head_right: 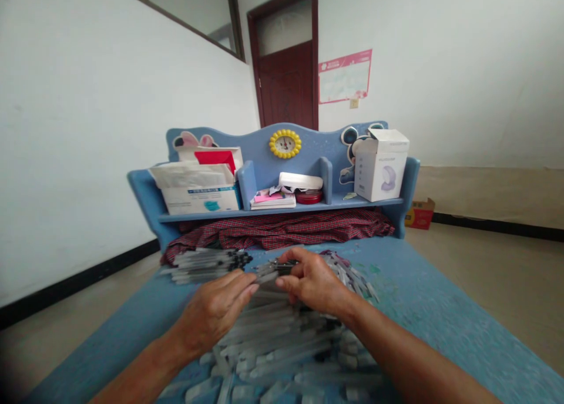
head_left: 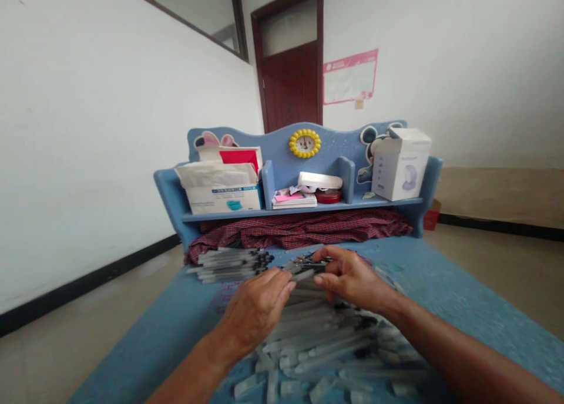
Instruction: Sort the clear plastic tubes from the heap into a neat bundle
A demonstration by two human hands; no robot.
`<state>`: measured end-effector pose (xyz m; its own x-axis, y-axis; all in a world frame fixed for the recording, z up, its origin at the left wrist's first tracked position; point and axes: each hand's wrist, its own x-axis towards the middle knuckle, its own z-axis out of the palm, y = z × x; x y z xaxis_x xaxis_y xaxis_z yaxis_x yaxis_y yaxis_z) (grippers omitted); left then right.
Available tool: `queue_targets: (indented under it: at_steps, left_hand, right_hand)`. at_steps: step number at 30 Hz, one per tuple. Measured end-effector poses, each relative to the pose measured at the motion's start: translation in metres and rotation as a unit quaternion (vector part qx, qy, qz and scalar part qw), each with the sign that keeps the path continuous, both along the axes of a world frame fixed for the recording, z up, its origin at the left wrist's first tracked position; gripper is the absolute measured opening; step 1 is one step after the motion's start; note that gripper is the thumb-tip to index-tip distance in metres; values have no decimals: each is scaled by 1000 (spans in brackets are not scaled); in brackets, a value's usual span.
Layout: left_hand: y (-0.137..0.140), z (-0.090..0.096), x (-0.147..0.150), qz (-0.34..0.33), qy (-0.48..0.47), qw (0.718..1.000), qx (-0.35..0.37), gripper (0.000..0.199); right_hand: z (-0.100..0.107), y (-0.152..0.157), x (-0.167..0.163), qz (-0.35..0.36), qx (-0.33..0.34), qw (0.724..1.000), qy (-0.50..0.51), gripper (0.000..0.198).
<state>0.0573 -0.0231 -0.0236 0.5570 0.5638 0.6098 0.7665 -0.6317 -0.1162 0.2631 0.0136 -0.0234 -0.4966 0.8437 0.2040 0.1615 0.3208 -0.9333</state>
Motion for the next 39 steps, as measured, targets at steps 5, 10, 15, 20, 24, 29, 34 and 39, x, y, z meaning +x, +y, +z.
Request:
queue_targets:
  at_steps: [5, 10, 15, 20, 24, 29, 34, 39]
  left_hand:
    - [1, -3, -1, 3, -2, 1000, -13, 27]
    - [1, -5, -2, 6, -4, 1000, -31, 25]
    - [0, -5, 0, 14, 7, 999, -39, 25]
    - [-1, -6, 0, 14, 0, 999, -47, 24]
    - [-1, -6, 0, 15, 1, 998, -60, 24]
    - [-1, -3, 0, 9, 0, 996, -84, 24]
    - [-1, 5, -2, -8, -19, 991, -135, 28]
    - [2, 6, -8, 19, -16, 990, -139, 27]
  right_hand:
    - [-1, 2, -1, -20, 40, 998, -41, 28]
    - [-1, 1, -2, -1, -16, 1000, -6, 27]
    - [0, 0, -3, -11, 12, 999, -52, 27]
    - [1, 1, -2, -1, -35, 999, -26, 18]
    - [3, 1, -1, -26, 21, 996, -80, 26]
    - [1, 1, -2, -10, -38, 998, -45, 14]
    - [3, 1, 0, 16, -61, 998, -11, 14]
    - [-1, 7, 0, -56, 20, 998, -30, 8]
